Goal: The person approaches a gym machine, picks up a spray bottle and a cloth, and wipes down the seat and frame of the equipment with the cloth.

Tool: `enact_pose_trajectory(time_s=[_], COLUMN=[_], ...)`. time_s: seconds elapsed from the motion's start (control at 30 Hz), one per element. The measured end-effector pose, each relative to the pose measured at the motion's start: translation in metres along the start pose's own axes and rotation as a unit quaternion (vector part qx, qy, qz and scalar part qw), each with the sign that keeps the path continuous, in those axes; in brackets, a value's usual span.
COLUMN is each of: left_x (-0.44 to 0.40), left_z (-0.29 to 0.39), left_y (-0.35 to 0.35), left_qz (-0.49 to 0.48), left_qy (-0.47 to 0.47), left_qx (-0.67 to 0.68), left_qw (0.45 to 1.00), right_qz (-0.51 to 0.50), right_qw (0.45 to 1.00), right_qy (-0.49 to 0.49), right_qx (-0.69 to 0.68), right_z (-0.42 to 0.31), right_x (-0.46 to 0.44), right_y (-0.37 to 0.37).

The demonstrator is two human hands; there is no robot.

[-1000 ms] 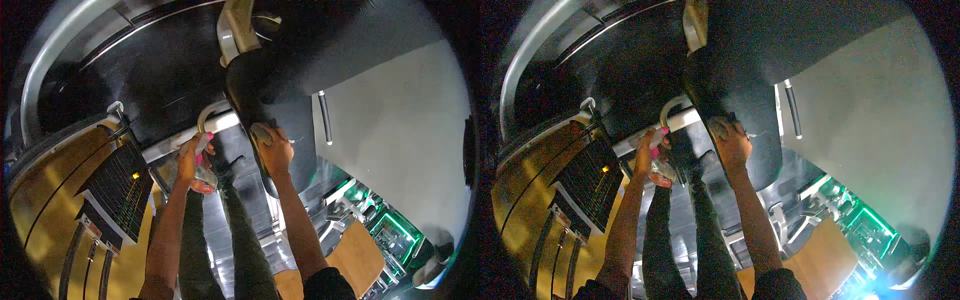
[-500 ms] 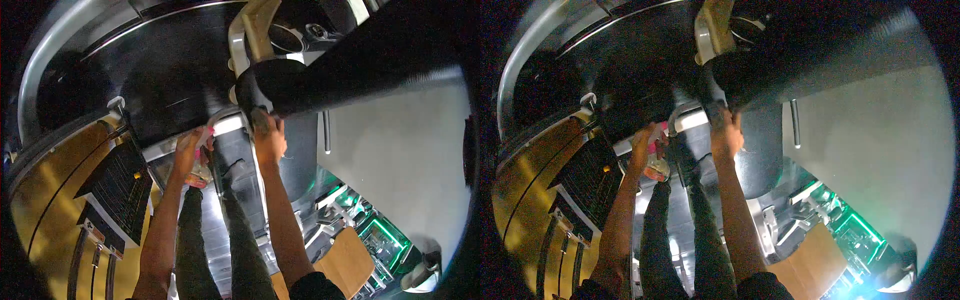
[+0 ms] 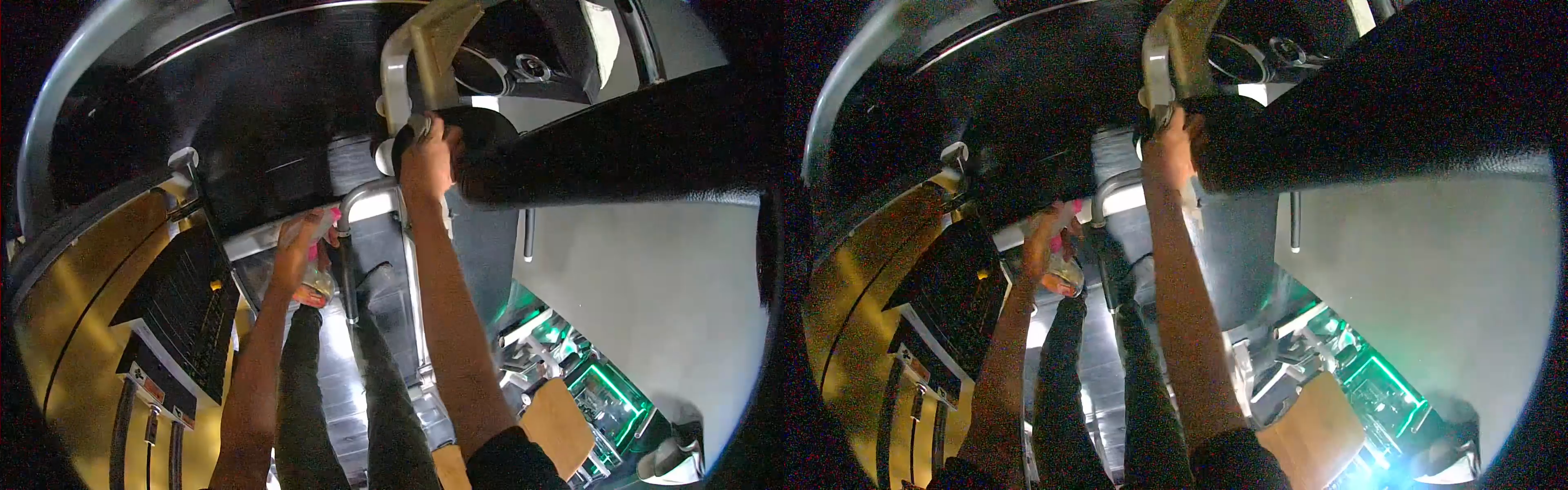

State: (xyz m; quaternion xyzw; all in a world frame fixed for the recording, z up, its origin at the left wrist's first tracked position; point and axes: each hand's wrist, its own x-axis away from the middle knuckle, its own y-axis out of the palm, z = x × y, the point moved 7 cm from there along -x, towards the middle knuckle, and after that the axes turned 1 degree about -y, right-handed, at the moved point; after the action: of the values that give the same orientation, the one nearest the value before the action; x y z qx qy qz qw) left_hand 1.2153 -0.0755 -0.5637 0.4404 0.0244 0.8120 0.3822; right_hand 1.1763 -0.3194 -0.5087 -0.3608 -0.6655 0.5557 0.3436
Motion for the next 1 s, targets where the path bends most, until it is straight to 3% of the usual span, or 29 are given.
enact_pose_trajectory(time_s=[0.07, 0.1, 0.13, 0.2, 0.3, 0.33, 0.4, 0.43, 0.5, 0.53, 0.6, 0.7, 0.8, 0.9, 1.0], left_x=[0.0, 0.002, 0.004, 0.007, 0.013, 0.015, 0.017, 0.016, 0.015, 0.014, 0.015, 0.015, 0.012, 0.013, 0.008], left_z=[0.0, 0.004, 0.009, 0.02, 0.031, 0.033, 0.027, 0.023, 0.015, 0.015, 0.016, 0.014, 0.013, 0.015, 0.015], left_y=[0.001, 0.003, 0.005, 0.011, 0.014, 0.014, 0.01, 0.007, 0.002, 0.001, 0.0, -0.001, 0.0, 0.006, 0.009], left_qz=[0.0, -0.001, -0.003, 0.014, 0.025, 0.017, 0.013, 0.009, -0.004, -0.015, -0.017, -0.027, -0.03, -0.032, -0.047], left_qy=[-0.002, -0.004, -0.007, -0.01, -0.014, -0.013, -0.016, -0.018, -0.013, -0.004, -0.013, -0.009, -0.003, -0.001, 0.019], left_qx=[-0.019, 0.004, 0.027, 0.016, 0.021, 0.036, 0.025, 0.015, -0.003, -0.022, -0.027, -0.014, -0.001, 0.021, 0.035], left_qw=[1.0, 1.0, 1.0, 1.0, 0.999, 0.999, 0.999, 1.0, 1.0, 1.0, 0.999, 0.999, 1.0, 0.999, 0.998], right_qz=[-0.033, -0.075, -0.072, 0.03, 0.078, 0.078, 0.015, 0.016, 0.004, 0.007, 0.039, -0.034, 0.018, -0.043, 0.02], right_qw=[0.984, 0.978, 0.978, 0.997, 0.995, 0.994, 0.99, 0.99, 0.954, 0.954, 0.974, 0.972, 0.988, 0.971, 0.988], right_qy=[0.14, 0.179, 0.179, 0.06, 0.007, 0.008, 0.132, 0.134, 0.138, 0.141, 0.204, 0.173, 0.137, 0.222, 0.135], right_qx=[-0.106, -0.073, -0.073, -0.05, -0.068, -0.07, -0.049, -0.049, -0.264, -0.263, -0.093, -0.154, -0.072, -0.074, -0.074], right_z=[0.001, 0.011, 0.013, -0.001, 0.003, -0.003, 0.001, 0.002, 0.006, 0.012, 0.035, 0.008, 0.018, 0.046, 0.062], right_x=[0.011, 0.02, 0.037, 0.069, 0.073, 0.065, 0.031, 0.016, -0.01, -0.021, -0.029, 0.004, 0.061, 0.106, 0.122], right_y=[-0.01, 0.002, 0.004, -0.011, -0.01, -0.013, -0.004, -0.003, 0.004, 0.018, 0.045, 0.003, -0.003, -0.016, -0.029])
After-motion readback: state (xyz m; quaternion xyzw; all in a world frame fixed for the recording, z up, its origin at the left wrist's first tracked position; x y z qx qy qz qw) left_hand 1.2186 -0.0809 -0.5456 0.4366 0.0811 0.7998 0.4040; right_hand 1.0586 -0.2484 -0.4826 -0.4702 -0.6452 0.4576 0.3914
